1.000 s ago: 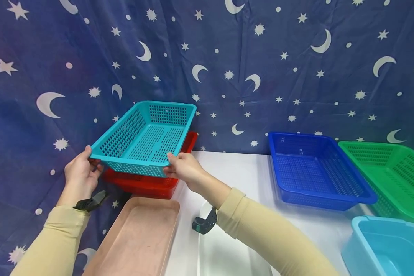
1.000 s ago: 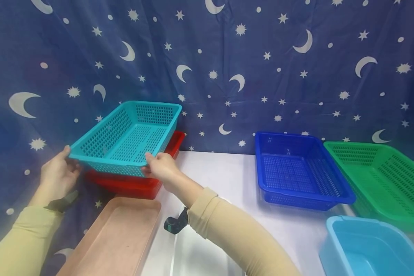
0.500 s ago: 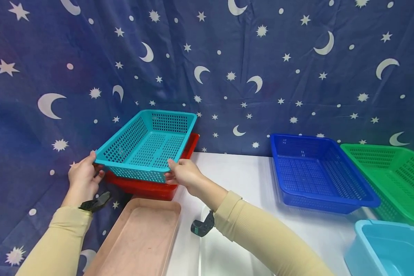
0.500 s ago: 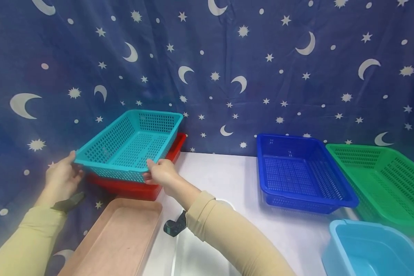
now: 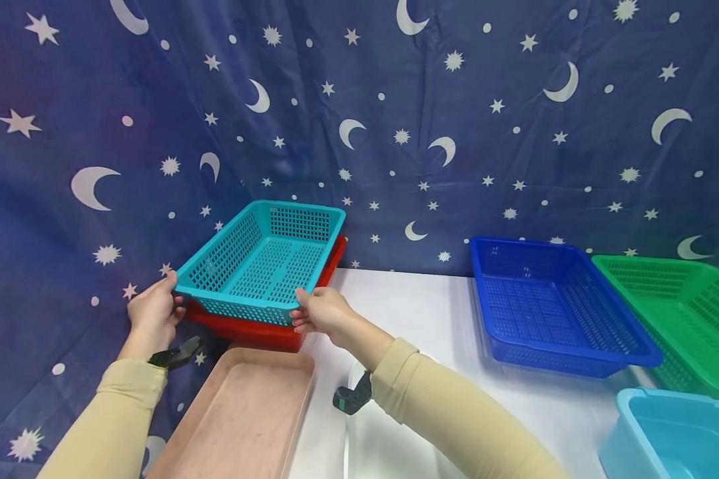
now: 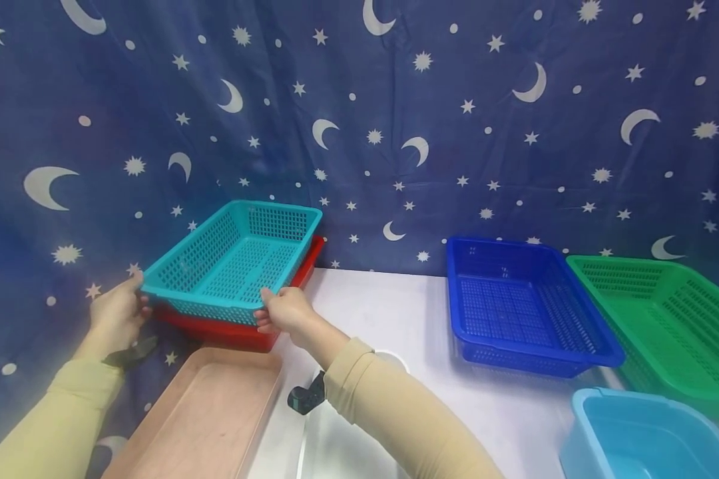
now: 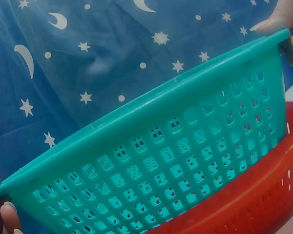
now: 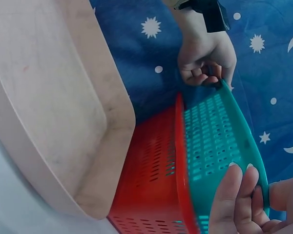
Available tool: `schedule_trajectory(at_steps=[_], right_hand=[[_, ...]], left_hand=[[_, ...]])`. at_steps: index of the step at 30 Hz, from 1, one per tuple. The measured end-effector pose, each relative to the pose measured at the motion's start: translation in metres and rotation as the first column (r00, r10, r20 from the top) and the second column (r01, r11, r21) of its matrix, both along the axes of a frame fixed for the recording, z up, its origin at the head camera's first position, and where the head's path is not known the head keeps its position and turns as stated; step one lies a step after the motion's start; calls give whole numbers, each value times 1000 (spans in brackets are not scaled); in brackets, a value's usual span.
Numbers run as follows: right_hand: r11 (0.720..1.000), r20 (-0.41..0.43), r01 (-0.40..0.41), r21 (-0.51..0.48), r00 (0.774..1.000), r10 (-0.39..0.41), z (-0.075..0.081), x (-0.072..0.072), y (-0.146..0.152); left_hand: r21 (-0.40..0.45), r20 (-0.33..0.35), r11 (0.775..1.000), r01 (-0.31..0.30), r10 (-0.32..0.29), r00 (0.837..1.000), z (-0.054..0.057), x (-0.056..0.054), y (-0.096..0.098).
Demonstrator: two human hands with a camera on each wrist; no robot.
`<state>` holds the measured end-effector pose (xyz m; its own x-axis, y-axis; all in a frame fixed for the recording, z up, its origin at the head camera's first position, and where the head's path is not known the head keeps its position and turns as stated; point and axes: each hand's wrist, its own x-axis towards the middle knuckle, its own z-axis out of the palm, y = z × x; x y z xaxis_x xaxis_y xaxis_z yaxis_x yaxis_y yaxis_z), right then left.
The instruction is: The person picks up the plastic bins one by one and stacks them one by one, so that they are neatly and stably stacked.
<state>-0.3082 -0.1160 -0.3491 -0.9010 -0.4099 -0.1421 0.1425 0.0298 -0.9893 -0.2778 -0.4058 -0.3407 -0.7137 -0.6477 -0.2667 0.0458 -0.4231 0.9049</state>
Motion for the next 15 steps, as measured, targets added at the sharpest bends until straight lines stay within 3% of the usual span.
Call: schedule_trajectory(at_steps=[7, 15], right_hand=[[999, 1, -7, 44, 1000, 7, -5, 1, 1], [991, -9, -10, 134, 1000, 11, -10, 1, 4]], left_hand=[[-33, 50, 999, 0, 2, 999, -12, 2, 0], [-145, 86, 989, -5, 17, 996, -22, 2, 3]])
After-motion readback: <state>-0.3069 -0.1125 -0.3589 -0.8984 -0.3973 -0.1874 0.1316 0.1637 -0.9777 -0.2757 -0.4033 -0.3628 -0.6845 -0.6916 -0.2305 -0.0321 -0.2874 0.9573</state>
